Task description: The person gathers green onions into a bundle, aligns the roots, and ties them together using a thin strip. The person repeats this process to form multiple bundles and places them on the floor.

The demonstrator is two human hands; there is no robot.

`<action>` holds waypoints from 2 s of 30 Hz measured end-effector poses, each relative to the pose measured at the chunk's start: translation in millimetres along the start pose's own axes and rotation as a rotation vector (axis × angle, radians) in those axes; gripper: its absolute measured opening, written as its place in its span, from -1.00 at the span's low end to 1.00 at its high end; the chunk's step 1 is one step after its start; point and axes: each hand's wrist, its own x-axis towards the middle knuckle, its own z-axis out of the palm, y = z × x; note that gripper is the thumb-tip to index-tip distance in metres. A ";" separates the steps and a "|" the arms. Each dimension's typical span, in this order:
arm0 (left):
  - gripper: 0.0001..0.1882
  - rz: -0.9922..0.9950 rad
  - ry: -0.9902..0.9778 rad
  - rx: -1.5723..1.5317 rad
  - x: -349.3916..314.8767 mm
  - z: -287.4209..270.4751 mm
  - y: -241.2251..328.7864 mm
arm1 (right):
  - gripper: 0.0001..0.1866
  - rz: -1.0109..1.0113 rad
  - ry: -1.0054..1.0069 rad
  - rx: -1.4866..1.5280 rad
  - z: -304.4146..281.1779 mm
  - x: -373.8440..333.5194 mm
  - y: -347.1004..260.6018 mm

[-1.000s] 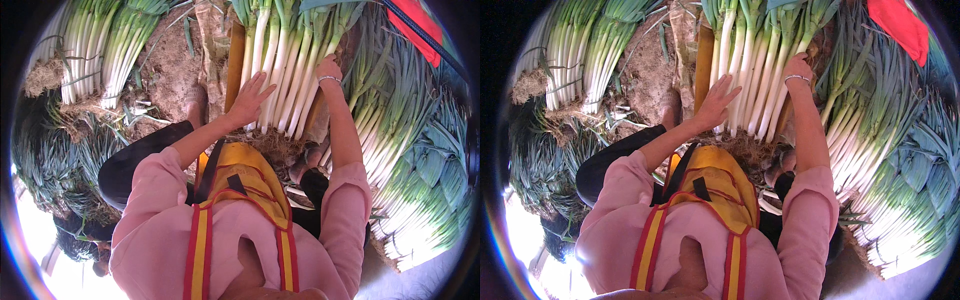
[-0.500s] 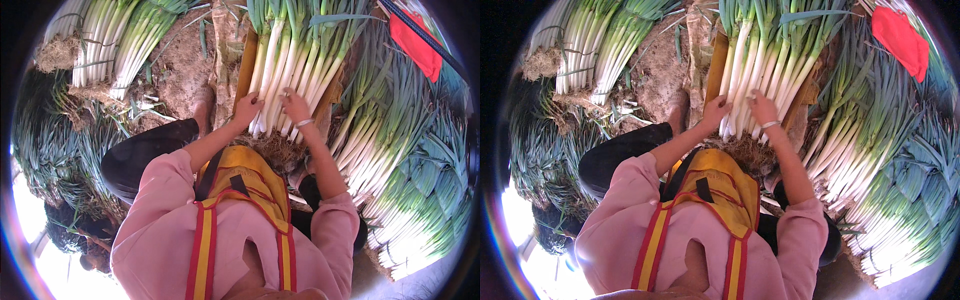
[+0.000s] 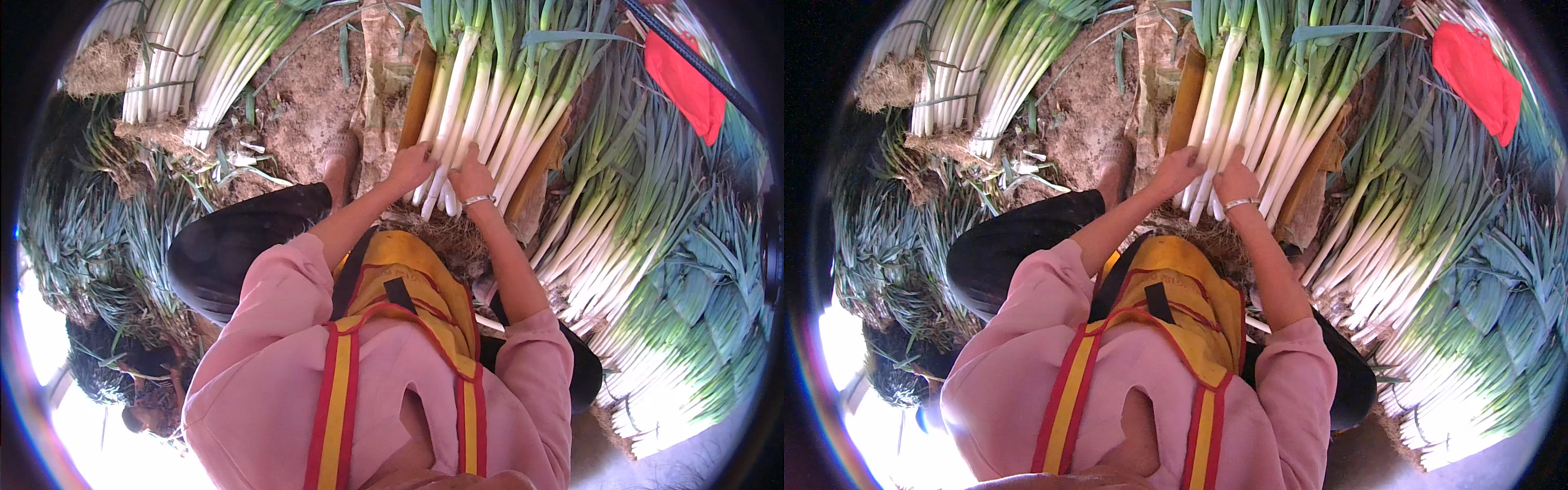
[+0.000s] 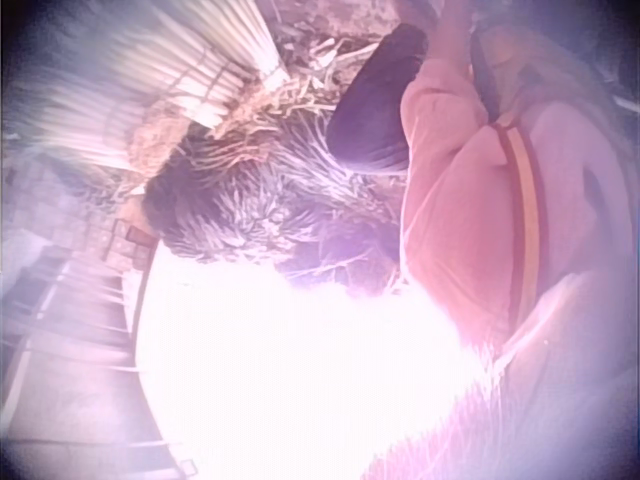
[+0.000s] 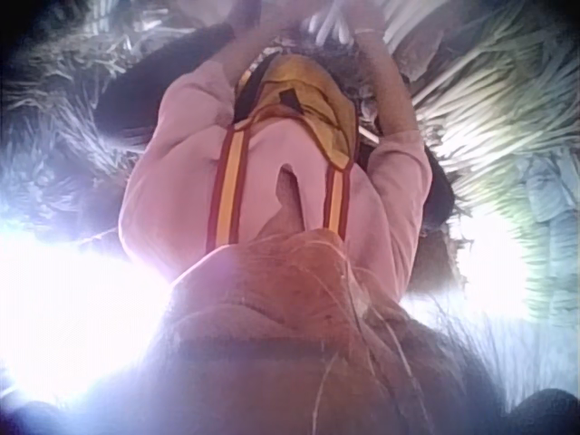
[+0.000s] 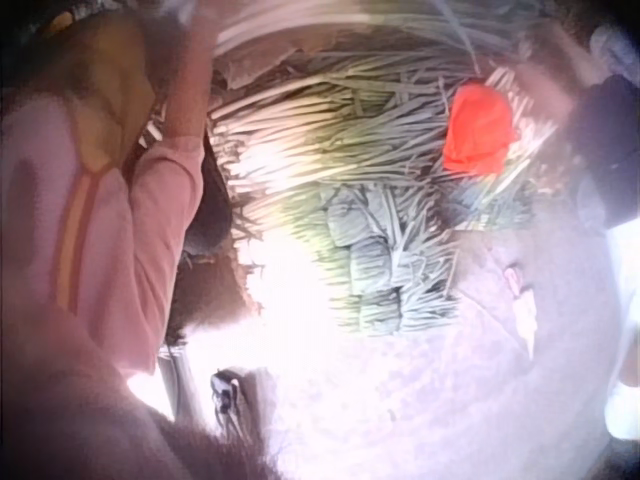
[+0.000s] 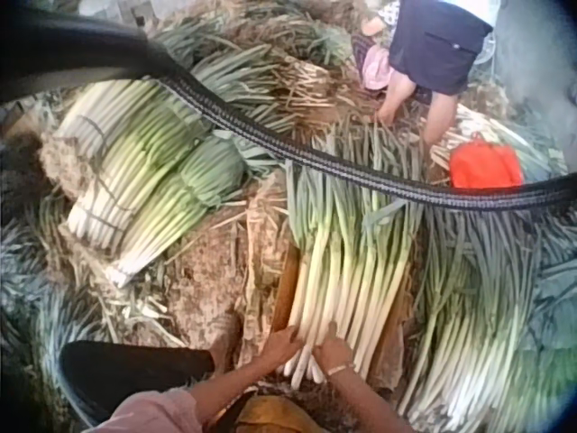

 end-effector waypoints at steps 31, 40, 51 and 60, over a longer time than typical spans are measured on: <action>-0.50 0.163 0.304 0.306 -6.9 28.2 -4.7 | -0.73 0.072 -0.038 -0.073 54.5 -19.7 3.3; -0.53 0.257 0.473 0.053 -10.2 2.9 35.9 | -0.60 -0.316 -0.246 0.020 -67.2 -33.3 81.0; -0.63 0.223 -0.450 -0.443 -43.1 183.2 173.5 | -0.69 0.446 0.286 0.615 -183.3 -145.4 377.9; -0.60 -0.132 -0.693 -0.479 -23.9 222.2 174.8 | -0.16 0.959 0.676 0.044 -72.8 -241.8 536.7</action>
